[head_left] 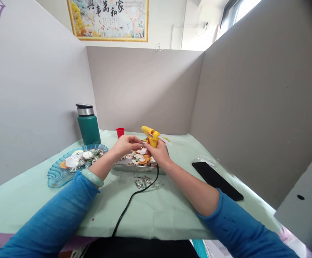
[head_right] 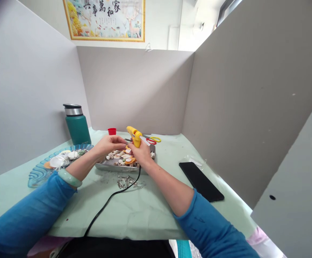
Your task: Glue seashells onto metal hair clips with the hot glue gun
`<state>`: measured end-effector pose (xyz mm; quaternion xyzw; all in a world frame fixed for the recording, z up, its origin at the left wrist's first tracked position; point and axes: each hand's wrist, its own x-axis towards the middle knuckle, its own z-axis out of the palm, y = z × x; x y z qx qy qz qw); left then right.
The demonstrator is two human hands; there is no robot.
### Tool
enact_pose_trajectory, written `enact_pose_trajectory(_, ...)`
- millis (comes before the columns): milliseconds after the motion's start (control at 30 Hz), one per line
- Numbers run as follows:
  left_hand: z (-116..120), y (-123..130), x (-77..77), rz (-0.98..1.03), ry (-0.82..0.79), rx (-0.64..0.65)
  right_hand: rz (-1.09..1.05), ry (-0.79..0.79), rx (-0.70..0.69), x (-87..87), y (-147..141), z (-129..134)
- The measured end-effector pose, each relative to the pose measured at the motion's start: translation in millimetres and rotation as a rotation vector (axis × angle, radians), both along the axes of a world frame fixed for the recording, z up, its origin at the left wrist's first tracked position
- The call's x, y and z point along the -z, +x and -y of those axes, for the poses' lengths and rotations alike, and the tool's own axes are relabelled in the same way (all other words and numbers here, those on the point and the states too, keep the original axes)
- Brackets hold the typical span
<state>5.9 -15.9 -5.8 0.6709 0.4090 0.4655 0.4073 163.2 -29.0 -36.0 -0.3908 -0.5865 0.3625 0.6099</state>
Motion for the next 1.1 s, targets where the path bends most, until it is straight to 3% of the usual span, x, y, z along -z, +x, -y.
enact_pose_trajectory(100,-5,-8,-0.2,0.136,-0.094,-0.034,-0.107,-0.022,-0.1,-1.0,0,1)
enact_pose_trajectory(267,-12,-20,-1.2,0.464,-0.345,0.112,-0.222,-0.04,-0.312,-1.5,6,1)
enact_pose_trajectory(433,-14,-21,0.9,0.642,-0.458,0.151,-0.237,-0.045,-0.414,-2.9,12,3)
enact_pose_trajectory(700,-13,-22,1.1,0.674,-0.514,0.165,-0.097,-0.045,-0.499,1.6,22,10)
enact_pose_trajectory(1100,-13,-25,-1.3,0.682,-0.481,0.16,-0.01,-0.055,-0.483,0.8,20,16)
